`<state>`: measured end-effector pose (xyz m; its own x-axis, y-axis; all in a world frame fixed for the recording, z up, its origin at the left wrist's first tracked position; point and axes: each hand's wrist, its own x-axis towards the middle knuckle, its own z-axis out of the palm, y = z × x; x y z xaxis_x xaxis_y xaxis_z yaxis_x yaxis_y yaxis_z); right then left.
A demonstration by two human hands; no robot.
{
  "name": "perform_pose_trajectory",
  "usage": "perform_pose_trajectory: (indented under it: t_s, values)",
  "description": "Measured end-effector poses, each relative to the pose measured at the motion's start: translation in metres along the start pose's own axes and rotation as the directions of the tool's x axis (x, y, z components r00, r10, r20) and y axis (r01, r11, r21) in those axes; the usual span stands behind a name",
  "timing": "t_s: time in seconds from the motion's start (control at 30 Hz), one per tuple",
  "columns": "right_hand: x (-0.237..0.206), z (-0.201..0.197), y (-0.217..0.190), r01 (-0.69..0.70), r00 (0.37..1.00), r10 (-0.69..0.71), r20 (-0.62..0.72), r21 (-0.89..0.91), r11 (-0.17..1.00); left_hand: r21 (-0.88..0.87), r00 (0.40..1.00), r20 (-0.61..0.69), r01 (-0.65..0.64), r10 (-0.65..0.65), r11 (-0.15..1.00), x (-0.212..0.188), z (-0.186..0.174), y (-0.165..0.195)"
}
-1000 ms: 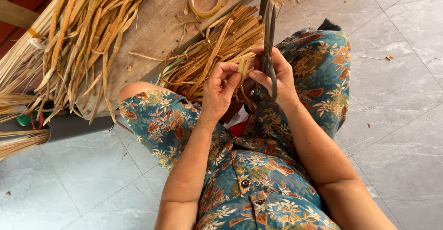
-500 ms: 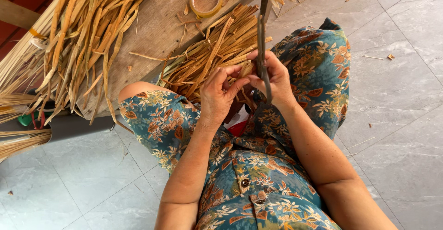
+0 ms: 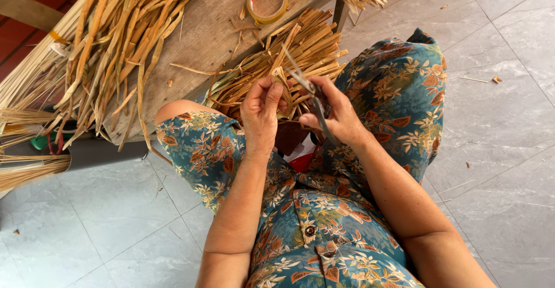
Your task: The person sits on the floor and uses shears to cut dried plant strips into shorter pieces. They repeatedly pick up a strip, cut it, and place the cut pieces onto a growing pile on the floor.
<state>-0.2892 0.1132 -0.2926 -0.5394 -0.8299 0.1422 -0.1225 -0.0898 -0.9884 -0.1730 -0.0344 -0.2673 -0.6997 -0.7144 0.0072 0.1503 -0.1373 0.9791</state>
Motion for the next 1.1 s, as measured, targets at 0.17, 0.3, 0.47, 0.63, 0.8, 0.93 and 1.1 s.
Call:
perform_pose_trajectory:
  t_s: [0.17,0.3,0.47,0.63,0.8,0.93,1.1]
  values:
    - [0.0,0.006,-0.008,-0.034,0.998,0.041,0.039,-0.172,0.984,-0.036,0.999,-0.035,-0.015,0.014,0.999,-0.001,0.001,-0.002]
    - [0.002,0.006,-0.012,0.005,1.0,0.004,0.027,-0.317,0.948,-0.042,1.0,-0.02,0.012,-0.013,0.999,-0.002,0.0,-0.002]
    - [0.002,0.006,-0.015,0.034,0.999,-0.032,0.01,-0.306,0.951,-0.071,0.999,-0.013,0.038,-0.039,0.997,-0.001,0.001,-0.004]
    - [0.003,0.004,-0.02,0.067,0.998,-0.06,0.029,-0.354,0.933,-0.1,0.999,-0.034,0.037,-0.041,0.994,-0.001,0.004,-0.006]
    - [0.002,0.005,-0.021,0.086,0.995,-0.095,0.0,-0.42,0.903,-0.088,0.999,-0.037,0.029,-0.032,0.996,0.0,0.002,-0.005]
    - [0.002,0.01,-0.013,0.1,0.987,-0.146,-0.066,-0.455,0.885,-0.062,0.998,-0.04,0.036,-0.039,0.997,0.001,0.002,-0.006]
    - [0.0,0.013,-0.003,0.053,0.988,-0.111,-0.111,-0.433,0.9,-0.075,0.998,-0.054,0.033,-0.037,0.997,0.001,0.002,-0.008]
